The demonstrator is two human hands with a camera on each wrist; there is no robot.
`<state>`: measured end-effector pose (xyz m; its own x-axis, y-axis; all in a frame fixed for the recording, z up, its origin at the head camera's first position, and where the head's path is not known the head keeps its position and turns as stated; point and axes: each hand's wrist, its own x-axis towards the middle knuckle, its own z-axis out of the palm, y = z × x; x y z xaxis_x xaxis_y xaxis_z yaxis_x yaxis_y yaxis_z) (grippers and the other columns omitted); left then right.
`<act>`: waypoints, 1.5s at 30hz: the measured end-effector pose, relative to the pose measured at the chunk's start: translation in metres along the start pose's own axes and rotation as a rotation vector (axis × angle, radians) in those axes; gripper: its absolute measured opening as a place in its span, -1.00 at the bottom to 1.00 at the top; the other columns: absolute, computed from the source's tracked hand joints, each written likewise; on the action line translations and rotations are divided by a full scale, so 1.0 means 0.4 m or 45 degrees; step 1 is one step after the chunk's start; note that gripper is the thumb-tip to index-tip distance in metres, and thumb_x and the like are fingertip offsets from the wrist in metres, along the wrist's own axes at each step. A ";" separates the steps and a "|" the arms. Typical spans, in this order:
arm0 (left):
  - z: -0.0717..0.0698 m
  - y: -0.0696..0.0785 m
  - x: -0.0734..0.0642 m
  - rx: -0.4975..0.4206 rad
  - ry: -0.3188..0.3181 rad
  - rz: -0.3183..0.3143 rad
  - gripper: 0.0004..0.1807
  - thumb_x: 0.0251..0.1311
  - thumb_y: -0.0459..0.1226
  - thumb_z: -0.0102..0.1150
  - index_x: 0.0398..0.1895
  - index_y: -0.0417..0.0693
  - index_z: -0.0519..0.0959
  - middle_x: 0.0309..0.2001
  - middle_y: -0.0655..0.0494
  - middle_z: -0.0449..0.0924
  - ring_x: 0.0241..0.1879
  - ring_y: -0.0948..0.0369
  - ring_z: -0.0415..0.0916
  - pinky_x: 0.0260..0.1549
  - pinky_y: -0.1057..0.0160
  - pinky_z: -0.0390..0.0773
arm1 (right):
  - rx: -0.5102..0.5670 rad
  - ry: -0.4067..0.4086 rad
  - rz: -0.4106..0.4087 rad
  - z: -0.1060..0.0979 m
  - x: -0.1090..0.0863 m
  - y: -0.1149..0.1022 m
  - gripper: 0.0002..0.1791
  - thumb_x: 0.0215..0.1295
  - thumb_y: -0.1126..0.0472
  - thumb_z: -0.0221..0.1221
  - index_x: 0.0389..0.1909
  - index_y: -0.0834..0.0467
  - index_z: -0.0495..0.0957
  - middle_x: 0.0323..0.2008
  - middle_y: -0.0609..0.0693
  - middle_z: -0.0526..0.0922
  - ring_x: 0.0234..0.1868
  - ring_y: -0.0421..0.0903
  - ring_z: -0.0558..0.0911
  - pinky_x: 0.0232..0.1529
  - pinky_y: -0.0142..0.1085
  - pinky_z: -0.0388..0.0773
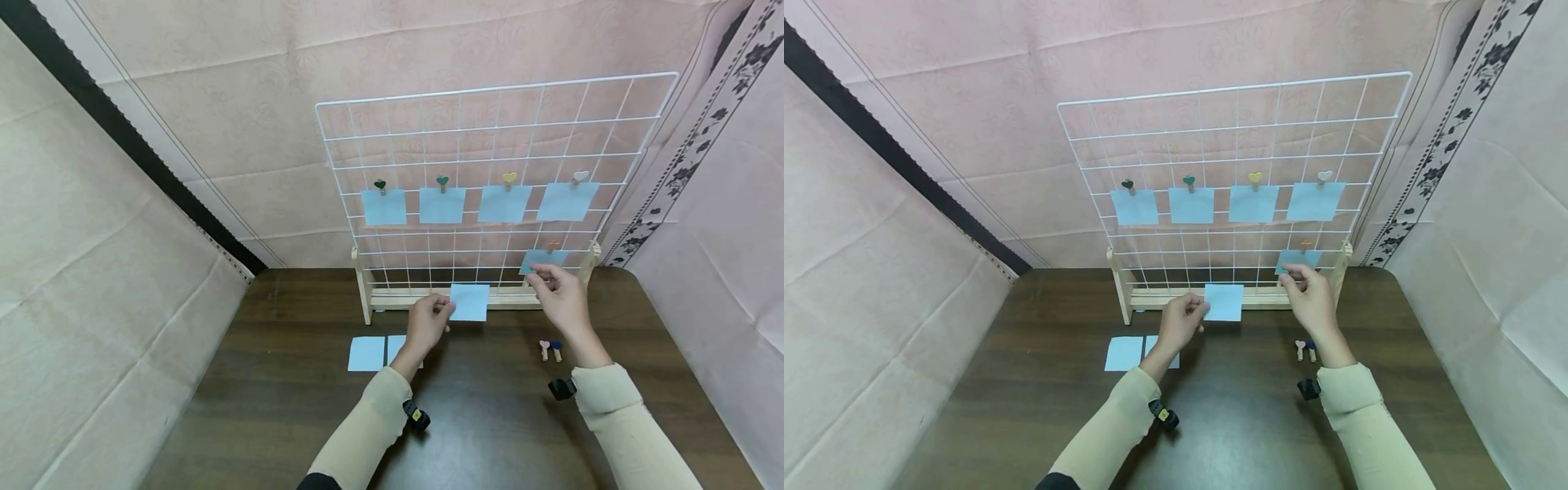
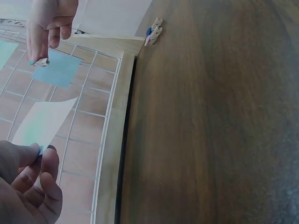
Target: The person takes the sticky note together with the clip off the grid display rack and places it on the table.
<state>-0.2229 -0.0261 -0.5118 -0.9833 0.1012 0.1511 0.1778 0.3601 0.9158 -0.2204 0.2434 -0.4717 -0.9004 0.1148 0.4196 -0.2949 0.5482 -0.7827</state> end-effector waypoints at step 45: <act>-0.029 -0.101 -0.091 0.097 0.070 -0.076 -0.85 0.42 -0.27 0.33 -0.14 -0.17 0.78 -0.23 0.04 0.80 -0.27 0.24 0.71 -0.24 0.23 0.69 | -0.162 -0.060 0.236 -0.068 -0.123 0.142 -0.67 0.60 0.16 0.18 0.11 0.34 0.68 -0.14 0.31 0.76 -0.49 -0.34 0.60 -0.52 -0.40 0.50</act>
<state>-0.1949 -0.0551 -0.5501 -0.9924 0.0270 0.1197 0.1195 0.4338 0.8930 -0.1842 0.2914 -0.5243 -0.9503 0.1863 0.2496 -0.0826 0.6219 -0.7787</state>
